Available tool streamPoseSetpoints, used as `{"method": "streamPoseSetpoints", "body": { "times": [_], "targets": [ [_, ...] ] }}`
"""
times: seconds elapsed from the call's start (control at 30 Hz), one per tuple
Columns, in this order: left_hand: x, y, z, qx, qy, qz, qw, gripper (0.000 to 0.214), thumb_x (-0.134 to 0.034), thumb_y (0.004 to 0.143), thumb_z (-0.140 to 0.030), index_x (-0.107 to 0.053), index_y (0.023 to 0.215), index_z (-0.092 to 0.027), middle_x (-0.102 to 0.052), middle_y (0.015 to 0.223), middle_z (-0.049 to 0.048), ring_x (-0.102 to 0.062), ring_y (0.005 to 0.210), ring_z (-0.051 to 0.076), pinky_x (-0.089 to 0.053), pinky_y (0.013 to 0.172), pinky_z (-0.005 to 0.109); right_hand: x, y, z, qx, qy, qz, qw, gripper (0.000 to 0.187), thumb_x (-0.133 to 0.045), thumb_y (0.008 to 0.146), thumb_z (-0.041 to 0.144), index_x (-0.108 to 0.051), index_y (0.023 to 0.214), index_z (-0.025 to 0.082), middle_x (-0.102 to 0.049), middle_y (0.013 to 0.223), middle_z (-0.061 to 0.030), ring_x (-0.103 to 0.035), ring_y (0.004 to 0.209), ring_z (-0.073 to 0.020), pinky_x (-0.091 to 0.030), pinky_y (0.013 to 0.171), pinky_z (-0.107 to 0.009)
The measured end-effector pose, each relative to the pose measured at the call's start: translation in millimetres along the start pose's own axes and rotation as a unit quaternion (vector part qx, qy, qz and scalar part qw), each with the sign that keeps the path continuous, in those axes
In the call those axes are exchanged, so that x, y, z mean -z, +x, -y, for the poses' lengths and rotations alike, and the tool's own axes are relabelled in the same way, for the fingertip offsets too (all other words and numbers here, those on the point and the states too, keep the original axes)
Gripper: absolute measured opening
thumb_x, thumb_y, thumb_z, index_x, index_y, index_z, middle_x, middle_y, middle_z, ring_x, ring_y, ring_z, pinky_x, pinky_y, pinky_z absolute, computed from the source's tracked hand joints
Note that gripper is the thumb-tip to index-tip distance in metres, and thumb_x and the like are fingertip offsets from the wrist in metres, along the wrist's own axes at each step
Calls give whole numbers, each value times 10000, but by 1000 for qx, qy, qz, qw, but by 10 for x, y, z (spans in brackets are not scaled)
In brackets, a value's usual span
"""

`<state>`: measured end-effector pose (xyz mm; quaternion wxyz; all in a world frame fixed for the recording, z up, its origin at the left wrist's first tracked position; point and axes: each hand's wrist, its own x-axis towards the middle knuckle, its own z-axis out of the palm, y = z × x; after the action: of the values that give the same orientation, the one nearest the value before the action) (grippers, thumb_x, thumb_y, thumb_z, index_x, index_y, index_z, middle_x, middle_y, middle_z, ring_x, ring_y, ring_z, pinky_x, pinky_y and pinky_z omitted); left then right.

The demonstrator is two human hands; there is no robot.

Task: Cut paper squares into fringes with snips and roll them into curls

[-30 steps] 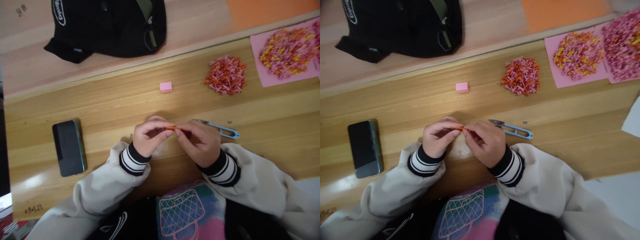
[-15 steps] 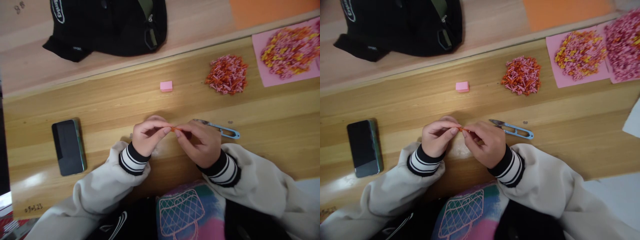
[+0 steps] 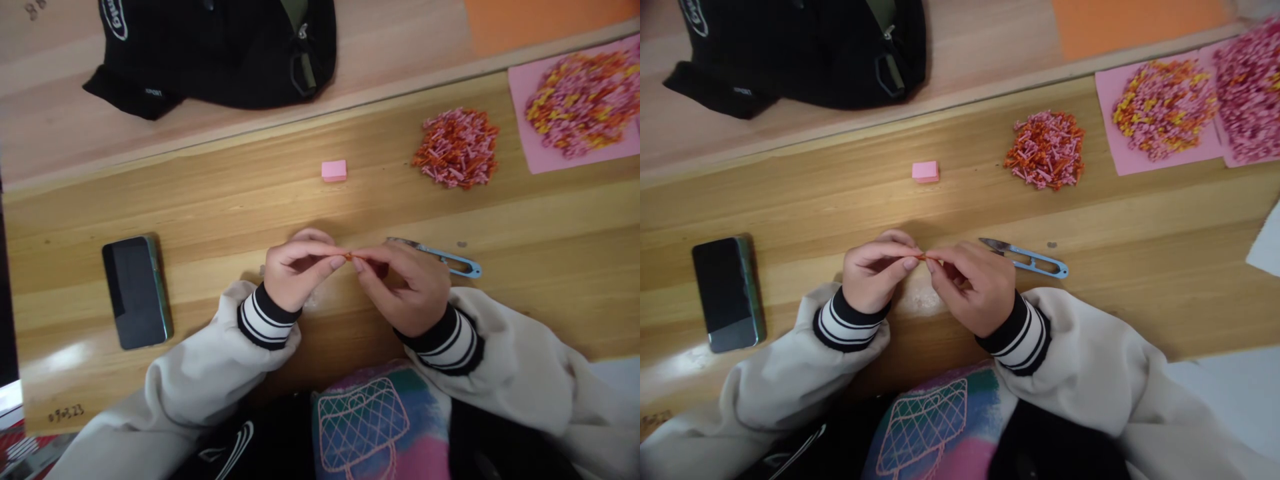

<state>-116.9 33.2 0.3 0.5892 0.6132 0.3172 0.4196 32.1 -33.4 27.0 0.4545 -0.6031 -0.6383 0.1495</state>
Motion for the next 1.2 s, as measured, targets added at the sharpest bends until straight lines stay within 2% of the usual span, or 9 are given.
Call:
{"method": "streamPoseSetpoints", "body": {
  "times": [0.37,0.7,1.2],
  "targets": [
    [-1,0,8,5,-17,-2,1000,86,-769,701,-183,-768,770,-233,-676,722,25,-616,698,101,-507,630,219,9,1,18,5,0,8,1000,75,-604,817,143,-657,800,193,-616,555,29,-528,473,-94,-419,475,-227],
    [0,1,40,1,-44,-10,999,118,-791,669,-165,-760,759,-235,-670,731,16,-612,695,94,-507,628,216,-22,-10,-7,10,17,25,999,116,-578,804,112,-667,860,162,-610,577,16,-550,504,-95,-444,496,-214],
    [-2,17,30,-15,-51,-2,999,136,-816,619,-123,-716,685,-186,-632,723,1,-589,683,75,-497,622,188,-43,-46,-67,78,-26,49,995,156,-557,840,98,-689,922,106,-672,623,-35,-584,537,-124,-448,520,-234]
  ]
}}
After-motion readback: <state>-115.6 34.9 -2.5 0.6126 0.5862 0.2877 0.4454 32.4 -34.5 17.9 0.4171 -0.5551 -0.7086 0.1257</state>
